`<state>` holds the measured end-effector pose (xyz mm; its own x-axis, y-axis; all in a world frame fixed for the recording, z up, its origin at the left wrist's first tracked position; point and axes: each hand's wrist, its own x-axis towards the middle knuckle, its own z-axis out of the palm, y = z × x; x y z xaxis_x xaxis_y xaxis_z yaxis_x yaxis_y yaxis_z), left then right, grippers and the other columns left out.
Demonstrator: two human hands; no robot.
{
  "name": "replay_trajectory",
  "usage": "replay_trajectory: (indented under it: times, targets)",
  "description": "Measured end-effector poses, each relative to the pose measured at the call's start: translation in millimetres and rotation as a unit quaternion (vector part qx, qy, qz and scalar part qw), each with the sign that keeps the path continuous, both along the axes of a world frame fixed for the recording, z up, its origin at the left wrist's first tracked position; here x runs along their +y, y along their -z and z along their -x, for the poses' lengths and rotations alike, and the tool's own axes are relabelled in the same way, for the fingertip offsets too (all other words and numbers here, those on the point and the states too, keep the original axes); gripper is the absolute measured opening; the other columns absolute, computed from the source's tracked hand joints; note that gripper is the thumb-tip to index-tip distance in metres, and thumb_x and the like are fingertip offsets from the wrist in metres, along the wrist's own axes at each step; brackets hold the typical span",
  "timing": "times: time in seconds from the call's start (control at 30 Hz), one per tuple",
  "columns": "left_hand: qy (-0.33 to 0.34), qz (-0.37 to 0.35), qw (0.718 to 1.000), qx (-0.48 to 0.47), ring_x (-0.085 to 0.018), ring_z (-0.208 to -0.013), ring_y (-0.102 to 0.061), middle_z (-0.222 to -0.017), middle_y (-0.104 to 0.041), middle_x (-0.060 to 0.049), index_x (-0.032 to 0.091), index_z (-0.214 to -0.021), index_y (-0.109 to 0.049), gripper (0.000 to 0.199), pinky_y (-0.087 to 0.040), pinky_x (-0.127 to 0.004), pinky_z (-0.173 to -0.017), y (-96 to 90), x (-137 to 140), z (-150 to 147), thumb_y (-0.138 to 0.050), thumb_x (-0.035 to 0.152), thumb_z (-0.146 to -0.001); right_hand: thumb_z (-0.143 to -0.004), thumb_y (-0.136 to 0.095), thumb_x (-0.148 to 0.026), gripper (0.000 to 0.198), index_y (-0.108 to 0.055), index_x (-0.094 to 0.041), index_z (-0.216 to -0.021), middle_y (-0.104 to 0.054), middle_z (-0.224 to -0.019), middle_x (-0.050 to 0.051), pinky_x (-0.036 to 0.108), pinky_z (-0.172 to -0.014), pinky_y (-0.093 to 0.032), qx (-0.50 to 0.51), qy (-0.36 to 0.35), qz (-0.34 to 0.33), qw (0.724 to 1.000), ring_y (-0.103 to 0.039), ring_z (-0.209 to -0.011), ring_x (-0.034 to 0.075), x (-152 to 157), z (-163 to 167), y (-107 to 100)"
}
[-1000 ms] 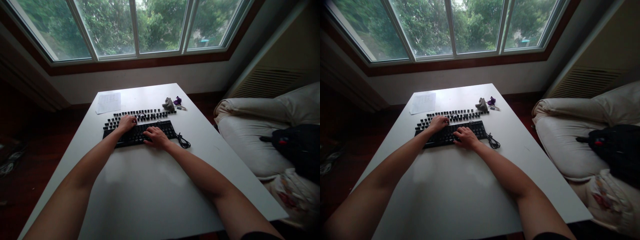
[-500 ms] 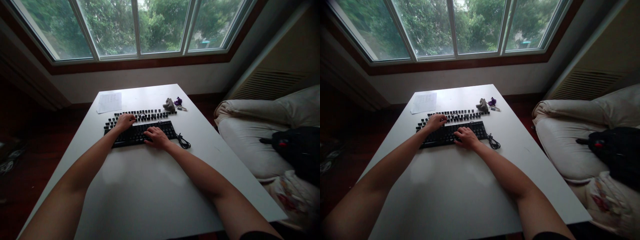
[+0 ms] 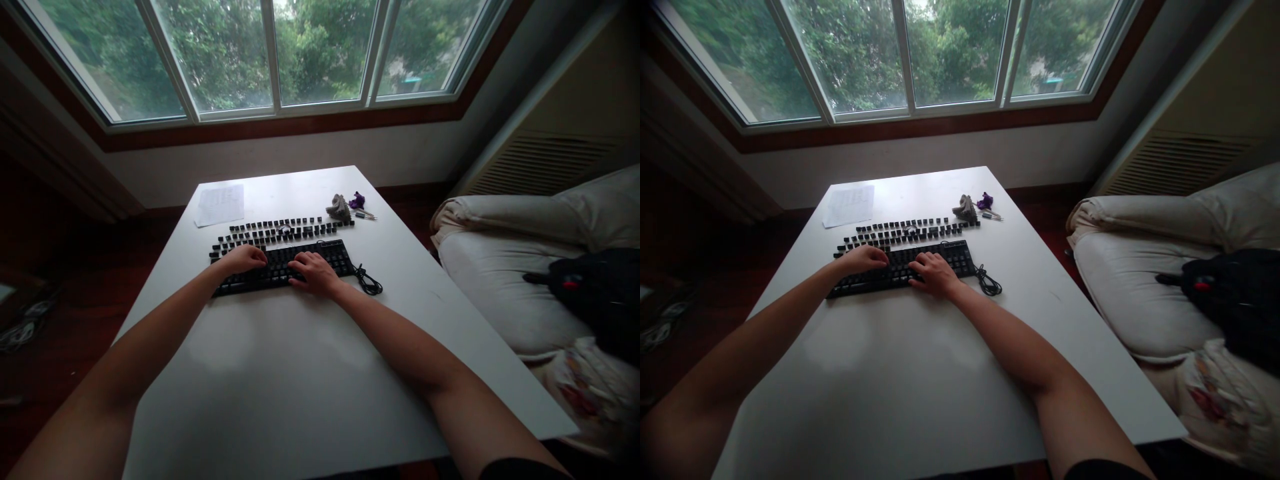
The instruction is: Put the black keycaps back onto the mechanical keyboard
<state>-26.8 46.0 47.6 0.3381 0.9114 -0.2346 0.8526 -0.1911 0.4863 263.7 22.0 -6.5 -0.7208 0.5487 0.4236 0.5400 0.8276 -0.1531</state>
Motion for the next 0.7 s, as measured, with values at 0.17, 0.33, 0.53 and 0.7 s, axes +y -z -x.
replay_trajectory:
  times: [0.17, 0.33, 0.53, 0.7]
  targets:
    - [-0.019, -0.004, 1.0, -0.001, -0.019, -0.079, -0.07, -0.088, -0.079, -0.002, 0.026, -0.093, -0.081, 0.023, -0.049, -0.028, -0.075, 2.4, -9.0, -3.7, -0.066, 0.038, -0.08, -0.094, -0.064, -0.047, 0.04, -0.064, -0.022, -0.125, -0.061, -0.117, 0.012, 0.041, -0.089, -0.04, 0.003, 0.0, 0.004, 1.0, -0.053, -0.105, 0.028, 0.7, 0.1, 0.6]
    - [-0.024, -0.052, 0.998, 0.023, -0.02, -0.084, -0.07, -0.09, -0.079, -0.003, 0.026, -0.092, -0.081, 0.022, -0.049, -0.029, -0.078, 4.9, -15.4, -11.5, -0.064, 0.037, -0.083, -0.094, -0.064, -0.046, 0.04, -0.064, -0.021, -0.125, -0.061, -0.118, 0.012, 0.04, -0.089, -0.039, 0.006, 0.0, 0.003, 1.0, -0.052, -0.105, 0.028, 0.7, -0.1, 1.6]
    - [-0.026, -0.076, 0.996, 0.047, -0.022, -0.09, -0.07, -0.097, -0.078, -0.003, 0.025, -0.095, -0.081, 0.023, -0.049, -0.03, -0.078, 7.8, -21.3, -14.1, -0.062, 0.035, -0.086, -0.094, -0.065, -0.047, 0.041, -0.064, -0.021, -0.126, -0.061, -0.117, 0.011, 0.04, -0.089, -0.039, 0.0, 0.0, 0.006, 1.0, -0.053, -0.105, 0.027, 0.6, -0.3, 0.4]
    - [-0.021, -0.109, 0.993, 0.032, -0.022, -0.091, -0.069, -0.099, -0.078, -0.003, 0.025, -0.097, -0.08, 0.024, -0.048, -0.031, -0.08, 11.3, -28.7, -13.4, -0.059, 0.035, -0.089, -0.094, -0.064, -0.047, 0.04, -0.064, -0.021, -0.125, -0.061, -0.117, 0.011, 0.04, -0.089, -0.039, -0.002, 0.0, 0.005, 1.0, -0.052, -0.104, 0.028, 0.6, 0.4, -0.4]
